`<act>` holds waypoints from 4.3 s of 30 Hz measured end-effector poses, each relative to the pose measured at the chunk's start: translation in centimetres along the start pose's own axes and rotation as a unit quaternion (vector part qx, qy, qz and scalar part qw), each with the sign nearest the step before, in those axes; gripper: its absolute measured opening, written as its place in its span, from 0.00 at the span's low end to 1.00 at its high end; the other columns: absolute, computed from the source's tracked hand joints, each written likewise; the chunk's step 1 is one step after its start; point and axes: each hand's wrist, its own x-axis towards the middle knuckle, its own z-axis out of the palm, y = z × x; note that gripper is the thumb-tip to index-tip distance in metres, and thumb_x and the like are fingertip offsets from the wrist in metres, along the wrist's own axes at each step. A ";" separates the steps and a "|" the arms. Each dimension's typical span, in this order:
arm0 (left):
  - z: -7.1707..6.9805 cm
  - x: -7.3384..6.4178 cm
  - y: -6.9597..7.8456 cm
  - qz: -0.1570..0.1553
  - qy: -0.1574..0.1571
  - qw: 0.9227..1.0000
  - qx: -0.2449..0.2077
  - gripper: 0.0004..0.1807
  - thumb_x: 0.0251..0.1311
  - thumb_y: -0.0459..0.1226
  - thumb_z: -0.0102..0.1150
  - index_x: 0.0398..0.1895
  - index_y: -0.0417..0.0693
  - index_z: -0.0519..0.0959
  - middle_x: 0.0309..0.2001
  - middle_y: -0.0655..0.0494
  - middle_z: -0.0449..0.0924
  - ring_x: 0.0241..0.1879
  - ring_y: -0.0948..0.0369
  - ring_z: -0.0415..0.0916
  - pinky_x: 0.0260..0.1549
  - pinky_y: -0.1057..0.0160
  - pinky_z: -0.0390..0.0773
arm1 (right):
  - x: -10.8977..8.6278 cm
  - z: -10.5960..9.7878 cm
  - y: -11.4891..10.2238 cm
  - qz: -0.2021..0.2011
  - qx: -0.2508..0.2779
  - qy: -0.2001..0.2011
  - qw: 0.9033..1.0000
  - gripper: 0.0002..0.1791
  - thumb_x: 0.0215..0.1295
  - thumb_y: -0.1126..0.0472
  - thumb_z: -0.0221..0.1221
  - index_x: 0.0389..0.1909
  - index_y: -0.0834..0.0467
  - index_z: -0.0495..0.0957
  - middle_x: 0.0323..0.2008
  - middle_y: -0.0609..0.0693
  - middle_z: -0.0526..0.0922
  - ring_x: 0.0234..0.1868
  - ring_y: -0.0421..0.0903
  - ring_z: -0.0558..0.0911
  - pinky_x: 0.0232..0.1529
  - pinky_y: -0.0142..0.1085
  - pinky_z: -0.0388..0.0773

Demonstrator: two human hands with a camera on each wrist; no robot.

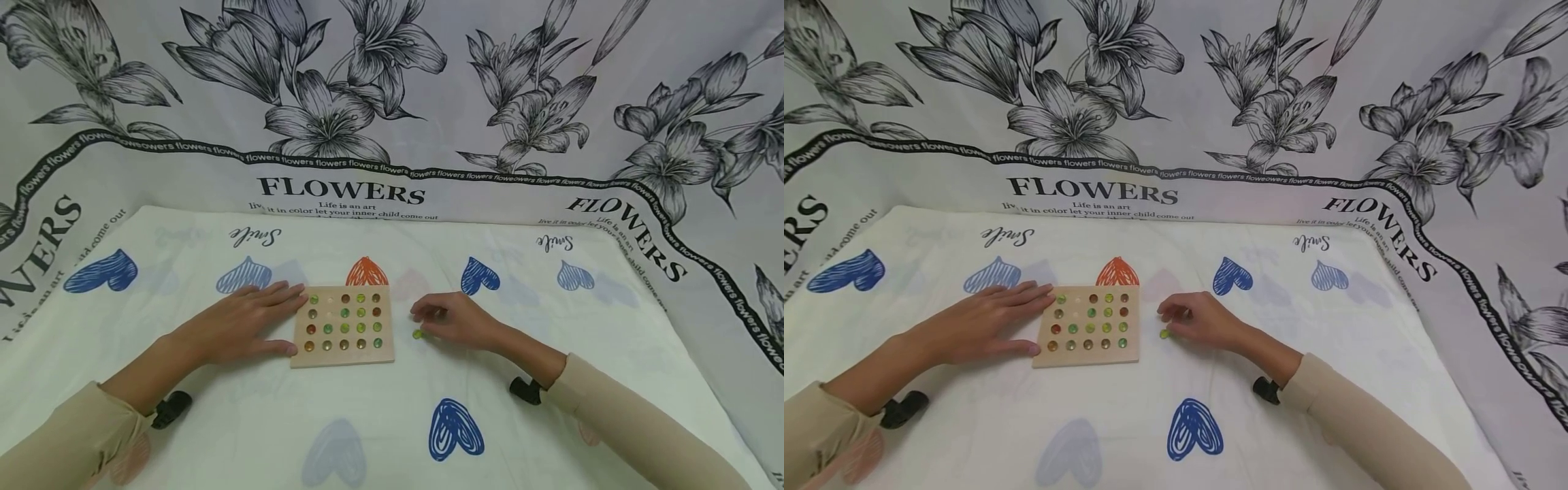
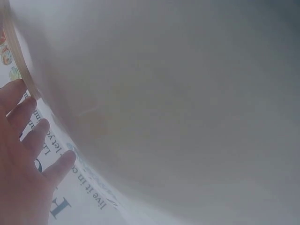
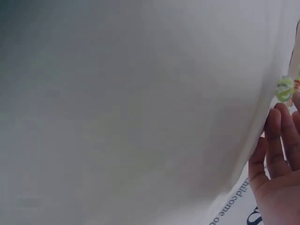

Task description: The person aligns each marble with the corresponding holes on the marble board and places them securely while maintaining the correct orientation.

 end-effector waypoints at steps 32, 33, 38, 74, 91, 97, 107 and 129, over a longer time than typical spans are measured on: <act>0.2 0.0 -0.1 -0.006 -0.001 1.000 -0.006 0.47 0.60 0.70 0.50 0.76 0.52 0.63 0.75 0.54 0.60 0.72 0.45 0.60 0.64 0.35 0.63 | -0.8 -0.3 0.9 -0.023 0.028 -0.036 0.999 0.13 0.59 0.68 0.69 0.45 0.55 0.84 0.38 0.41 0.86 0.38 0.37 0.82 0.44 0.33 0.81; 0.2 0.0 -0.1 -0.006 -0.001 1.000 -0.005 0.48 0.60 0.70 0.50 0.76 0.52 0.63 0.75 0.54 0.60 0.72 0.45 0.60 0.64 0.35 0.63 | -0.8 -0.3 0.9 -0.025 0.025 -0.035 0.999 0.13 0.59 0.68 0.69 0.45 0.55 0.84 0.38 0.41 0.86 0.38 0.37 0.81 0.44 0.33 0.81; 0.1 -0.1 -0.1 -0.005 0.000 1.000 -0.004 0.47 0.61 0.70 0.50 0.76 0.52 0.63 0.75 0.54 0.60 0.72 0.45 0.60 0.64 0.35 0.63 | -0.4 -0.5 0.6 -0.030 0.011 -0.028 0.999 0.13 0.60 0.67 0.68 0.46 0.55 0.84 0.38 0.40 0.85 0.38 0.37 0.81 0.43 0.33 0.81; -0.1 0.0 0.0 -0.006 -0.001 1.000 -0.006 0.48 0.61 0.70 0.49 0.76 0.51 0.63 0.75 0.53 0.61 0.72 0.45 0.60 0.63 0.34 0.64 | 3.8 0.5 -2.8 -0.073 0.045 -0.014 0.996 0.12 0.63 0.69 0.66 0.47 0.60 0.82 0.43 0.49 0.85 0.43 0.38 0.82 0.51 0.37 0.81; 0.0 0.0 -0.2 -0.006 -0.004 1.000 -0.006 0.48 0.60 0.70 0.49 0.76 0.52 0.63 0.75 0.53 0.60 0.72 0.45 0.60 0.62 0.34 0.65 | 6.7 2.3 -5.7 -0.095 0.038 -0.018 0.995 0.11 0.64 0.68 0.65 0.47 0.61 0.83 0.42 0.49 0.86 0.42 0.37 0.82 0.48 0.32 0.81; -0.1 0.0 -0.1 0.004 0.005 1.000 -0.007 0.47 0.61 0.69 0.51 0.75 0.50 0.64 0.75 0.53 0.61 0.71 0.44 0.61 0.62 0.34 0.65 | 7.7 2.9 -6.9 -0.088 0.032 -0.031 0.995 0.12 0.65 0.68 0.64 0.49 0.62 0.82 0.45 0.51 0.86 0.45 0.37 0.82 0.47 0.25 0.79; 0.0 0.0 -0.1 0.004 0.004 1.000 -0.009 0.47 0.61 0.69 0.52 0.75 0.50 0.64 0.75 0.53 0.61 0.71 0.45 0.61 0.63 0.35 0.64 | 8.8 3.9 -7.5 -0.122 0.016 -0.026 0.992 0.11 0.65 0.70 0.63 0.48 0.62 0.82 0.45 0.51 0.84 0.46 0.37 0.80 0.49 0.24 0.77; 0.0 -0.1 -0.1 0.001 0.010 1.000 -0.011 0.47 0.60 0.69 0.53 0.75 0.50 0.64 0.75 0.54 0.61 0.71 0.45 0.61 0.63 0.37 0.65 | 10.2 5.3 -8.0 -0.136 -0.041 -0.035 0.989 0.11 0.67 0.65 0.63 0.49 0.57 0.81 0.44 0.46 0.84 0.45 0.36 0.80 0.49 0.24 0.75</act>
